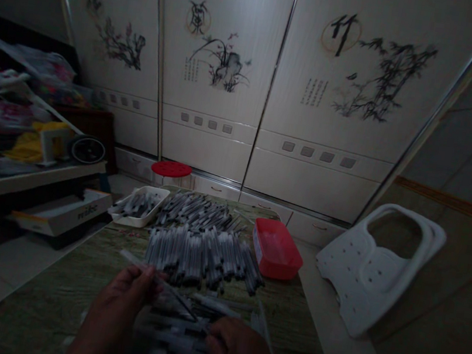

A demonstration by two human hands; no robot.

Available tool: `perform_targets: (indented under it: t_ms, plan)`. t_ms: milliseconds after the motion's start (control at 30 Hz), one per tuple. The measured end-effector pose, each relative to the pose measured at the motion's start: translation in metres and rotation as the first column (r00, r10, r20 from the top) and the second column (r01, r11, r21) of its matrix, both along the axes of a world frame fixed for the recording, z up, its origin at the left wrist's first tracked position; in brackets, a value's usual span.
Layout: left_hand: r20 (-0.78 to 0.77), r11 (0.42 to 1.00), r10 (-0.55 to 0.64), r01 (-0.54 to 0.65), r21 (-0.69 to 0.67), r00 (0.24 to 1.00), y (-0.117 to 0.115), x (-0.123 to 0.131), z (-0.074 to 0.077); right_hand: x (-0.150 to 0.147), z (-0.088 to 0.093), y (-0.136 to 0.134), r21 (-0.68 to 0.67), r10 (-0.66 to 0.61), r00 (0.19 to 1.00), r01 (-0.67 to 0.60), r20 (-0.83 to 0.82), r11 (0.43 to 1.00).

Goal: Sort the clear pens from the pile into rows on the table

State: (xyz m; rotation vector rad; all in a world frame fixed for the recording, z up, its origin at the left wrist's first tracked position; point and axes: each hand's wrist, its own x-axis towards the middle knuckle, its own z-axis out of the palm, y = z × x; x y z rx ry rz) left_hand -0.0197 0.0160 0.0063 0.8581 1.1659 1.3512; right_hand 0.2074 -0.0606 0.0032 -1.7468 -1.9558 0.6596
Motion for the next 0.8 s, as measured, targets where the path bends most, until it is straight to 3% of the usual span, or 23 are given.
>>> perform_targets:
  t_ms: [167, 333, 467, 567, 700, 800]
  plan:
    - [0.029, 0.976, 0.208, -0.210, 0.052, 0.978, 0.015, -0.029, -0.002, 0.004, -0.001, 0.000, -0.049, 0.011, 0.994, -0.006, 0.106, 0.999]
    - [0.061, 0.973, 0.222, -0.225, 0.044, 0.973, 0.014, -0.030, 0.001, 0.004, 0.000, -0.002, -0.063, -0.016, 0.997, 0.021, 0.076, 0.998]
    - [0.092, 0.992, 0.122, -0.123, 0.014, 0.988, 0.009, -0.014, 0.000, 0.004, 0.003, -0.002, -0.055, -0.061, 0.998, 0.062, 0.018, 0.997]
    - [0.121, 1.000, -0.021, 0.021, -0.003, 0.992, 0.001, 0.001, 0.002, -0.002, 0.004, -0.002, 0.037, -0.073, 0.994, 0.076, -0.084, 0.996]
    - [0.113, 0.961, -0.273, 0.275, -0.003, 0.955, -0.015, 0.021, 0.006, -0.018, 0.005, -0.003, 0.152, -0.087, 0.961, 0.131, -0.264, 0.980]
    - [0.108, 0.921, -0.386, 0.390, -0.022, 0.916, -0.024, 0.033, 0.005, -0.030, 0.005, -0.004, 0.062, -0.082, 0.922, 0.114, -0.379, 0.992]
